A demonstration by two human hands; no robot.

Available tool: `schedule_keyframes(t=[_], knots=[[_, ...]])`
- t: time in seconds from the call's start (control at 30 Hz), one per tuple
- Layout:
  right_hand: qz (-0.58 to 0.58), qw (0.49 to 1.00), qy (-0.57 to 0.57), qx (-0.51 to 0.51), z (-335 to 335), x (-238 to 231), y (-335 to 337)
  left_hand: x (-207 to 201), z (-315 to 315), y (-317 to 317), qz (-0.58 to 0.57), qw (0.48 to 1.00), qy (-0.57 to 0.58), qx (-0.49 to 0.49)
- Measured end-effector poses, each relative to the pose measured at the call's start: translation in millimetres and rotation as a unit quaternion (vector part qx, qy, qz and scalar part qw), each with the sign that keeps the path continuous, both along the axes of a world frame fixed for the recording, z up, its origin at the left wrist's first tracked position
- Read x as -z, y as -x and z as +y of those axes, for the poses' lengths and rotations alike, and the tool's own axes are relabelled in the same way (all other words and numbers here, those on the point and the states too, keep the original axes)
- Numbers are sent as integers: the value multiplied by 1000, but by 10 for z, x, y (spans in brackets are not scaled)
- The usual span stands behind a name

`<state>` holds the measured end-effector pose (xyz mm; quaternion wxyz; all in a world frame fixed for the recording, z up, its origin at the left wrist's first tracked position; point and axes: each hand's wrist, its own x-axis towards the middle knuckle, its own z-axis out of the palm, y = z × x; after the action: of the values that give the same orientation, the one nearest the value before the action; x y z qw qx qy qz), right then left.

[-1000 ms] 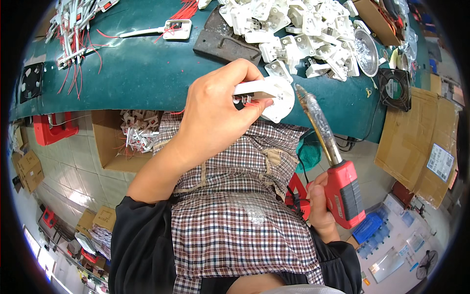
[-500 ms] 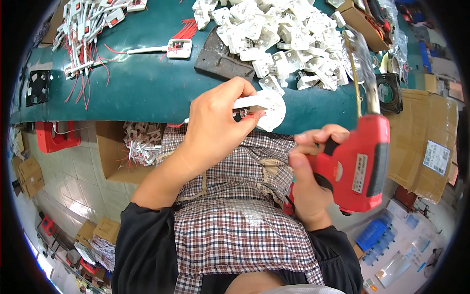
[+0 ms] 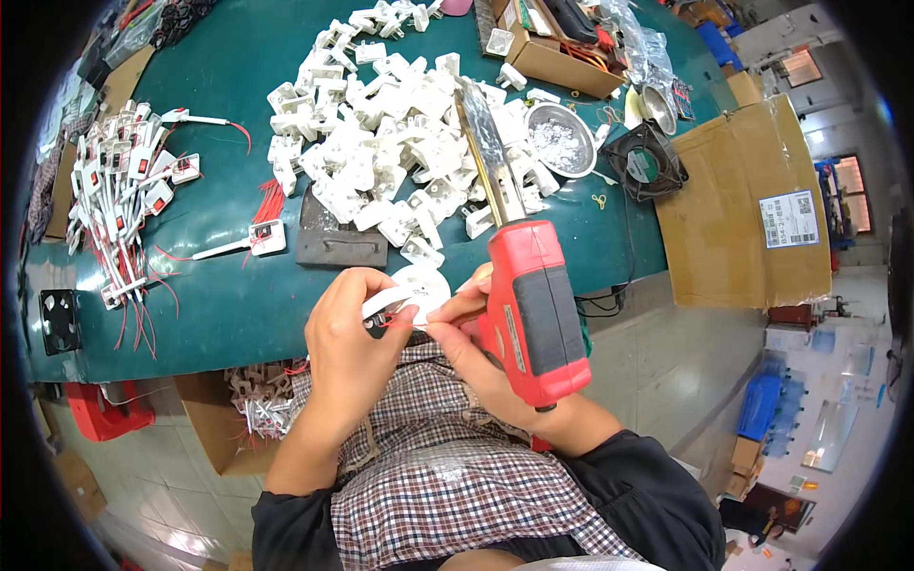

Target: Soldering red and white wires to small plastic electronic components at an assembly workbench.

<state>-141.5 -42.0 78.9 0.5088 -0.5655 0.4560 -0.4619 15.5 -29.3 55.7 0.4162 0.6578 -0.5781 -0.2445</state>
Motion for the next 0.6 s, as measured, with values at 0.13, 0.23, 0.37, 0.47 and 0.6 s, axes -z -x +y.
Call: schedule_keyframes(t=[0.13, 0.23, 0.37, 0.47, 0.6], knots=[[-17, 999, 27, 39, -49, 251, 130, -62, -13, -76, 86, 994, -34, 52], [81, 992, 96, 15, -122, 363, 168, -60, 31, -134, 175, 979, -53, 95], [62, 992, 112, 0, -150, 415, 179, 40, -18, 0, 60, 990, 127, 26], [110, 983, 144, -29, -153, 448, 195, 98, 11, -47, -32, 988, 132, 67], [39, 995, 89, 23, -102, 495, 158, -24, 45, -1, -1, 996, 72, 52]])
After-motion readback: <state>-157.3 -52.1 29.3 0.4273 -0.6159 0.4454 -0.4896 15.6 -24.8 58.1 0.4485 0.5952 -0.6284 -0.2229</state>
